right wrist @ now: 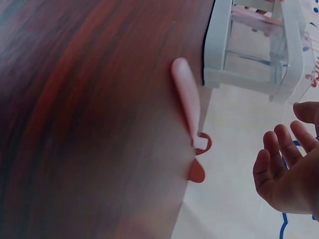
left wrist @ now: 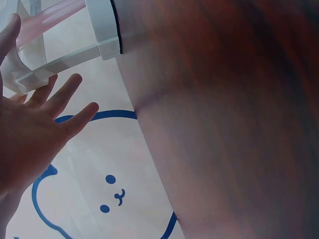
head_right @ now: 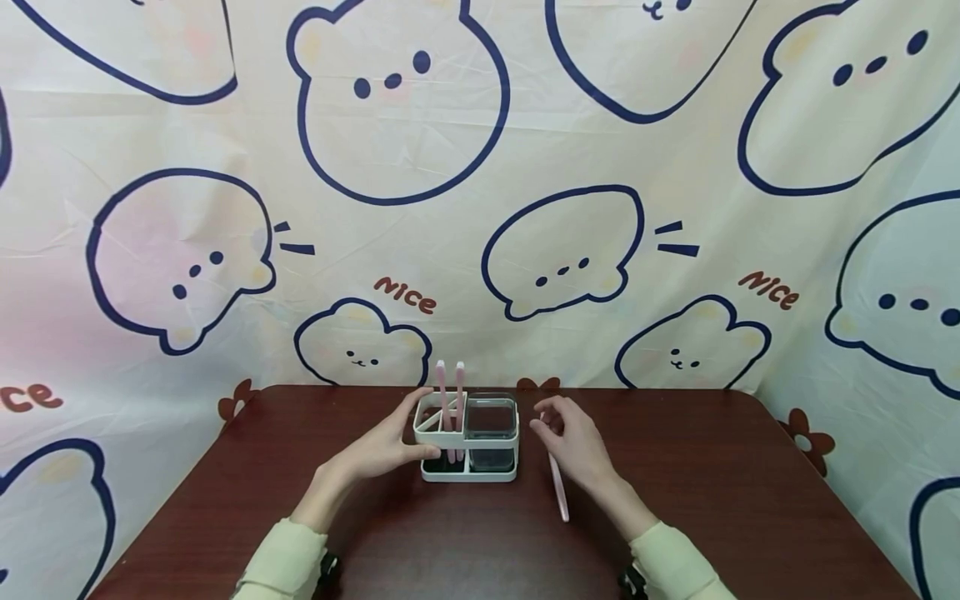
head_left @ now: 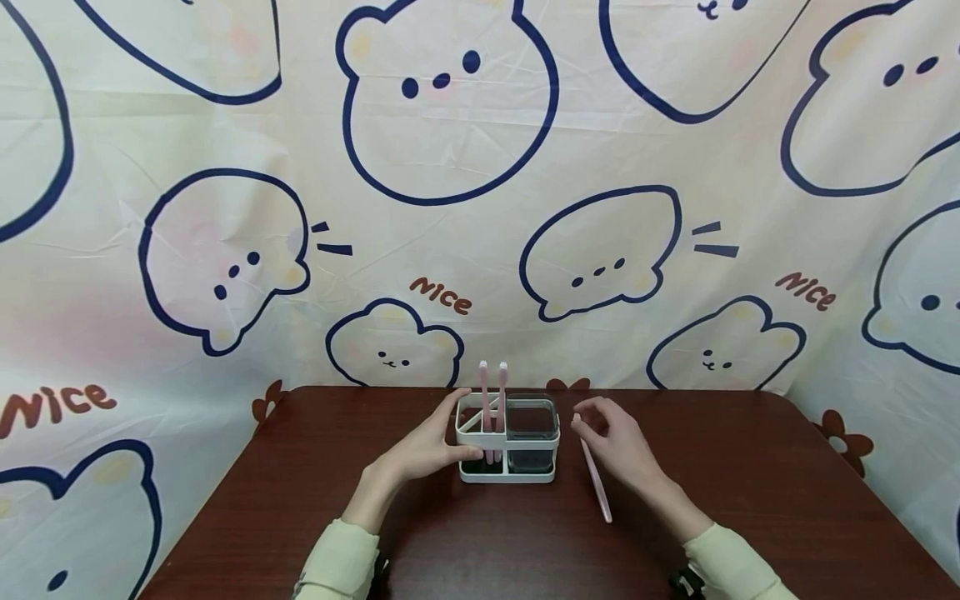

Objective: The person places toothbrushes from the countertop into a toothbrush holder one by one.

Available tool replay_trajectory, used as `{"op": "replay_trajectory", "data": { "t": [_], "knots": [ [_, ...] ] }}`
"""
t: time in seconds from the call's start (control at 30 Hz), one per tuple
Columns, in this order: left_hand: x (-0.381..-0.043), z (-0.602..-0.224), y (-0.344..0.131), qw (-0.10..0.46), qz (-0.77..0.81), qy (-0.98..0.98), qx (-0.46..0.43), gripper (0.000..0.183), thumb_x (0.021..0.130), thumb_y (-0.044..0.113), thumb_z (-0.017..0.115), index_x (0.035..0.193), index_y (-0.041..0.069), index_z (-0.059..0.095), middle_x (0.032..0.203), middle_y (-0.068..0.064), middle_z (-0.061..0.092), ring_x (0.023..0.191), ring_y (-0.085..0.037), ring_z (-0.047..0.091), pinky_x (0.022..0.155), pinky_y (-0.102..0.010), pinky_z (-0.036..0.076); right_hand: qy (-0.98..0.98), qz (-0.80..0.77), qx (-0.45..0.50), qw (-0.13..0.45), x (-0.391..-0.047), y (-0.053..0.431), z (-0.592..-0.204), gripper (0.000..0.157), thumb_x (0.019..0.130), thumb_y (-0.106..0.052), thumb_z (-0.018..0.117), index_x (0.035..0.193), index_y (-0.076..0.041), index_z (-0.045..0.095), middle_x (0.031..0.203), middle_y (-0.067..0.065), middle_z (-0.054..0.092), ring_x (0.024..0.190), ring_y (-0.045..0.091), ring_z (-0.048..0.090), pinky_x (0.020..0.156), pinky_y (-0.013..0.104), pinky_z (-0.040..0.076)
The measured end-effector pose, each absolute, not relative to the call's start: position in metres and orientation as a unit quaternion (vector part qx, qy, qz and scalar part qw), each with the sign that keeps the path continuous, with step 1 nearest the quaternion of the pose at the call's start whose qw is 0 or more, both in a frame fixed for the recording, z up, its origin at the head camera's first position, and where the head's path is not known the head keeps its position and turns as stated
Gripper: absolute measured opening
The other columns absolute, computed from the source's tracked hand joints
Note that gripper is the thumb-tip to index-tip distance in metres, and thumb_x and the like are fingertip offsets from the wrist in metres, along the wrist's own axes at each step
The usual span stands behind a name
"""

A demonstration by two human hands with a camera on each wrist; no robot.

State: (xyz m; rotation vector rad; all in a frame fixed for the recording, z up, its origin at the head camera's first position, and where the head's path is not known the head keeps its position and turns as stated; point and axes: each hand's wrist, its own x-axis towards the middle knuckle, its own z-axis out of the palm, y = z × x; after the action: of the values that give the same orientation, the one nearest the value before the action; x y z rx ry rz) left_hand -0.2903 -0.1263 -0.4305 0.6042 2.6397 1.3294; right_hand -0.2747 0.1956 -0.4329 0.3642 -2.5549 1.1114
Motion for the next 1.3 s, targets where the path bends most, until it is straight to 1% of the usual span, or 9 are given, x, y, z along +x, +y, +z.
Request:
{"op": "replay_trajectory", "data": {
  "t": [0.17, 0.37, 0.53, 0.7, 0.77, 0.9, 1.03, 1.13, 1.3],
  "knots": [
    [-0.291, -0.431, -0.126, 0.064, 0.44, 0.873, 0.201, 0.093, 0.084, 0.032, 0.079, 0.156, 0.026, 0.02, 0.16, -0.009, 0.029, 0.139, -0.03, 0.041, 0.11, -0.068, 0.032, -0.907, 0.389, 0.11, 0.118, -0.276, 0.203, -0.437, 0.02, 0.094, -0.025, 0.07, 0.112, -0.018, 0.067, 0.096, -0.001, 0.062, 0.083, 0.014, 0.054, 0.072, 0.024, 0.048],
    [-0.292, -0.432, -0.127, 0.065, 0.441, 0.872, 0.202, 0.093, 0.084, 0.033, 0.08, 0.155, 0.028, 0.02, 0.159, -0.009, 0.03, 0.139, -0.03, 0.042, 0.11, -0.068, 0.032, -0.913, 0.385, 0.108, 0.076, -0.278, 0.21, -0.441, 0.028, 0.093, -0.024, 0.07, 0.118, -0.013, 0.064, 0.098, 0.001, 0.063, 0.082, 0.016, 0.054, 0.067, 0.024, 0.047],
    [-0.292, -0.432, -0.127, 0.066, 0.44, 0.873, 0.199, 0.095, 0.082, 0.038, 0.08, 0.156, 0.029, 0.02, 0.161, -0.008, 0.028, 0.14, -0.03, 0.04, 0.11, -0.068, 0.032, -0.914, 0.389, 0.107, 0.035, -0.282, 0.215, -0.446, 0.027, 0.093, -0.022, 0.07, 0.118, -0.014, 0.063, 0.098, 0.002, 0.062, 0.083, 0.017, 0.054, 0.065, 0.025, 0.047],
    [-0.292, -0.431, -0.127, 0.066, 0.438, 0.874, 0.2, 0.096, 0.082, 0.039, 0.08, 0.156, 0.028, 0.019, 0.161, -0.008, 0.028, 0.141, -0.03, 0.039, 0.11, -0.068, 0.032, -0.915, 0.388, 0.111, 0.006, -0.29, 0.22, -0.452, 0.031, 0.092, -0.021, 0.071, 0.12, -0.01, 0.063, 0.096, 0.002, 0.061, 0.085, 0.017, 0.054, 0.066, 0.028, 0.047],
    [-0.292, -0.431, -0.127, 0.066, 0.438, 0.874, 0.201, 0.095, 0.083, 0.037, 0.08, 0.156, 0.028, 0.019, 0.161, -0.008, 0.028, 0.14, -0.03, 0.04, 0.11, -0.068, 0.032, -0.915, 0.387, 0.114, -0.002, -0.292, 0.222, -0.453, 0.031, 0.092, -0.019, 0.071, 0.12, -0.008, 0.062, 0.094, 0.002, 0.06, 0.085, 0.017, 0.054, 0.067, 0.028, 0.046],
    [-0.292, -0.432, -0.127, 0.067, 0.44, 0.873, 0.202, 0.095, 0.083, 0.035, 0.08, 0.156, 0.027, 0.02, 0.16, -0.008, 0.029, 0.14, -0.03, 0.04, 0.11, -0.068, 0.032, -0.914, 0.388, 0.115, -0.024, -0.296, 0.225, -0.455, 0.032, 0.093, -0.017, 0.07, 0.121, -0.006, 0.062, 0.091, 0.004, 0.058, 0.079, 0.017, 0.054, 0.064, 0.028, 0.047],
    [-0.292, -0.432, -0.127, 0.068, 0.44, 0.872, 0.202, 0.095, 0.083, 0.036, 0.08, 0.156, 0.026, 0.02, 0.159, -0.008, 0.03, 0.139, -0.03, 0.041, 0.11, -0.068, 0.032, -0.912, 0.392, 0.111, -0.049, -0.298, 0.226, -0.456, 0.034, 0.092, -0.017, 0.07, 0.123, -0.007, 0.061, 0.09, 0.005, 0.056, 0.071, 0.018, 0.055, 0.059, 0.028, 0.049],
    [-0.291, -0.431, -0.127, 0.068, 0.44, 0.872, 0.202, 0.096, 0.082, 0.036, 0.08, 0.156, 0.026, 0.02, 0.159, -0.008, 0.031, 0.138, -0.03, 0.041, 0.11, -0.068, 0.032, -0.912, 0.389, 0.114, -0.062, -0.299, 0.227, -0.457, 0.036, 0.091, -0.018, 0.072, 0.124, -0.008, 0.06, 0.089, 0.005, 0.056, 0.066, 0.018, 0.055, 0.057, 0.028, 0.048],
    [-0.291, -0.43, -0.126, 0.066, 0.441, 0.872, 0.201, 0.094, 0.083, 0.034, 0.08, 0.156, 0.028, 0.02, 0.159, -0.009, 0.03, 0.139, -0.03, 0.041, 0.11, -0.069, 0.032, -0.91, 0.389, 0.118, -0.084, -0.303, 0.23, -0.458, 0.038, 0.091, -0.019, 0.072, 0.125, -0.008, 0.058, 0.087, 0.005, 0.057, 0.064, 0.017, 0.055, 0.057, 0.027, 0.047]
  ]
}}
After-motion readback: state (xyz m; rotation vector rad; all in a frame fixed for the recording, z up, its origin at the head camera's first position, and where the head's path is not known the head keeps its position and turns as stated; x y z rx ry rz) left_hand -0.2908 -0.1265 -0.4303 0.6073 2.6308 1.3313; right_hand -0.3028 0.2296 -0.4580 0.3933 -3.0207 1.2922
